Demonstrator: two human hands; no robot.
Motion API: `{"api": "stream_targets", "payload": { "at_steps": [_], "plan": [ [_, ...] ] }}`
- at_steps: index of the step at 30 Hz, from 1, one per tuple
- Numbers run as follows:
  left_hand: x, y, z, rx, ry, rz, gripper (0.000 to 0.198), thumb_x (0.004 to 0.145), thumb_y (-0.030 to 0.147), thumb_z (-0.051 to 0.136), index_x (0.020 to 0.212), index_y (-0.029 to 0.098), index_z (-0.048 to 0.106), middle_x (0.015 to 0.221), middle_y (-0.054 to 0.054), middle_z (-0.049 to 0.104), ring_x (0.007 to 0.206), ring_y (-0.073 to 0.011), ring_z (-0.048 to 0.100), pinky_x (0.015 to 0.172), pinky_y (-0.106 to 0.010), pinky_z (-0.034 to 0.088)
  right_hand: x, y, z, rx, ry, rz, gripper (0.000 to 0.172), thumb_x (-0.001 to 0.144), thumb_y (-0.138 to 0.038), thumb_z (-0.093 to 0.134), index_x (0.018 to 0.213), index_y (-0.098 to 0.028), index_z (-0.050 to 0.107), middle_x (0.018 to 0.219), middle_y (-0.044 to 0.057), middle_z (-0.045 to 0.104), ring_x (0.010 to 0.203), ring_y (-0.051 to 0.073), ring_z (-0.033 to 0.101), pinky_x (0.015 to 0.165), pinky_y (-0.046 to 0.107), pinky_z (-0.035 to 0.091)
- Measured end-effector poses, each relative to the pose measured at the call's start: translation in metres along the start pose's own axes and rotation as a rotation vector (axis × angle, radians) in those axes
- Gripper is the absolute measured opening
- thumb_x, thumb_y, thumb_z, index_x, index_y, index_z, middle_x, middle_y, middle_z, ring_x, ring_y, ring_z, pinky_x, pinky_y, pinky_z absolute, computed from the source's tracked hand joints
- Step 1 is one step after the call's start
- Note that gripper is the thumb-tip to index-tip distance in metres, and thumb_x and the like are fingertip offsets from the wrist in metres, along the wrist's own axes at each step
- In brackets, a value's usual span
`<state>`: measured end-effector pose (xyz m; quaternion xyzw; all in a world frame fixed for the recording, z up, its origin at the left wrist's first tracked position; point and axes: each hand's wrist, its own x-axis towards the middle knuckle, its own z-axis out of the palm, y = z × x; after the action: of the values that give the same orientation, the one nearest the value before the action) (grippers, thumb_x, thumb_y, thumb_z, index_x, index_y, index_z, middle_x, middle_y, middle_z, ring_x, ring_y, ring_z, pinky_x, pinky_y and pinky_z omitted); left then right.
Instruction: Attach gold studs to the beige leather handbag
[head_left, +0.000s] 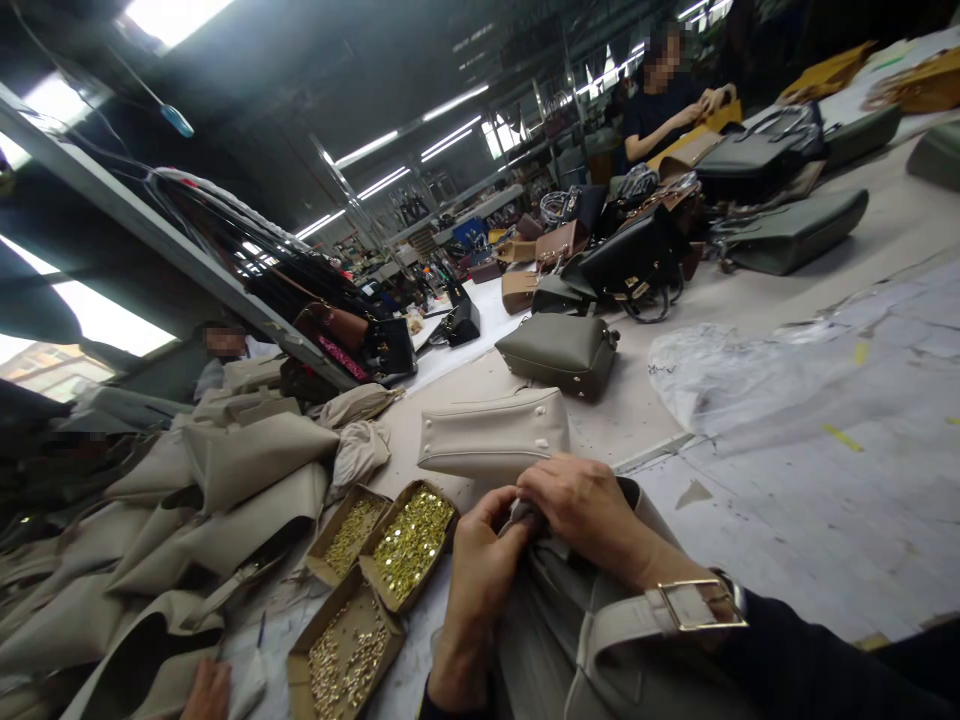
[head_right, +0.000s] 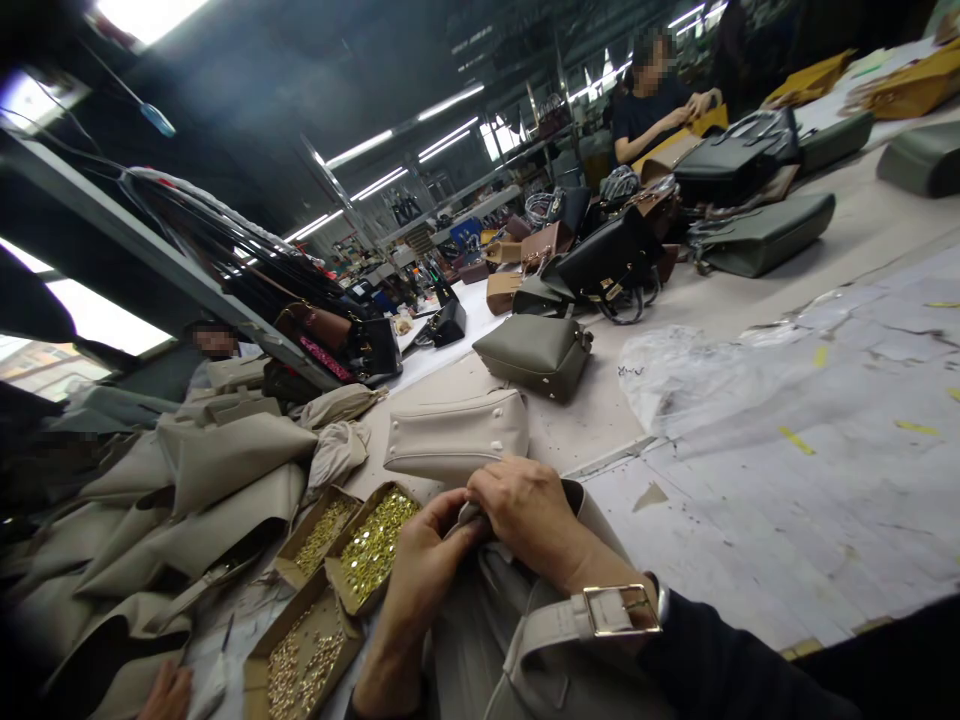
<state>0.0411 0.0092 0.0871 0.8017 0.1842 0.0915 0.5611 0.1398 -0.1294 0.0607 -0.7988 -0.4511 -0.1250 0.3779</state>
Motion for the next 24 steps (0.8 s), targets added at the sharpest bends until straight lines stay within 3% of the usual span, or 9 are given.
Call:
{"api": "stream_targets", "payload": {
  "at_steps": [4,8,13,16,24],
  "plan": [
    [-0.009,-0.005,-0.005,-0.155,-0.021,-0.152,0.042,0.068,0.027,0.084,0.106,0.011,0.074,0.100,-0.009,0.078,0.091,-0.0213,0.071,0.082,-0.026,0.057,-0.009,0.000,-0.005,0.036,-0.119,-0.084,0.005,0.100,-0.017,0.072,0.099,-0.022,0.073,0.087,-0.001,0.070,0.083,0.019,0.061,0.072,0.032,0.039],
    [-0.009,-0.012,-0.007,-0.242,0.041,-0.209,0.046,0.060,0.025,0.089,0.101,0.009,0.074,0.095,-0.009,0.078,0.087,-0.0187,0.069,0.078,-0.023,0.055,-0.019,-0.001,-0.007,0.046,-0.170,-0.156,0.027,0.093,-0.019,0.082,0.117,-0.021,0.070,0.100,0.001,0.071,0.090,0.021,0.063,0.077,0.032,0.045],
    [-0.009,-0.013,-0.007,-0.326,0.040,-0.239,0.050,0.058,0.027,0.093,0.100,0.010,0.073,0.094,-0.010,0.078,0.084,-0.0192,0.070,0.077,-0.025,0.057,-0.019,-0.013,-0.003,-0.078,-0.245,-0.049,0.016,0.097,-0.011,0.070,0.111,-0.019,0.069,0.093,0.003,0.068,0.073,0.020,0.067,0.058,0.031,0.043],
    [-0.011,-0.017,-0.008,-0.353,0.043,-0.241,0.051,0.057,0.026,0.095,0.100,0.010,0.072,0.094,-0.009,0.077,0.084,-0.0190,0.070,0.076,-0.024,0.058,-0.015,-0.016,0.001,-0.062,-0.300,0.005,0.019,0.096,-0.008,0.065,0.109,-0.020,0.069,0.095,0.003,0.067,0.066,0.019,0.066,0.053,0.031,0.039],
    [-0.016,-0.021,-0.011,-0.366,0.010,-0.233,0.049,0.061,0.026,0.094,0.100,0.011,0.068,0.093,-0.007,0.076,0.084,-0.0159,0.069,0.078,-0.022,0.057,-0.007,0.003,0.004,0.269,-0.349,0.016,0.035,0.088,0.002,0.062,0.110,-0.020,0.077,0.095,0.002,0.073,0.088,0.018,0.070,0.076,0.025,0.048]
  ]
}}
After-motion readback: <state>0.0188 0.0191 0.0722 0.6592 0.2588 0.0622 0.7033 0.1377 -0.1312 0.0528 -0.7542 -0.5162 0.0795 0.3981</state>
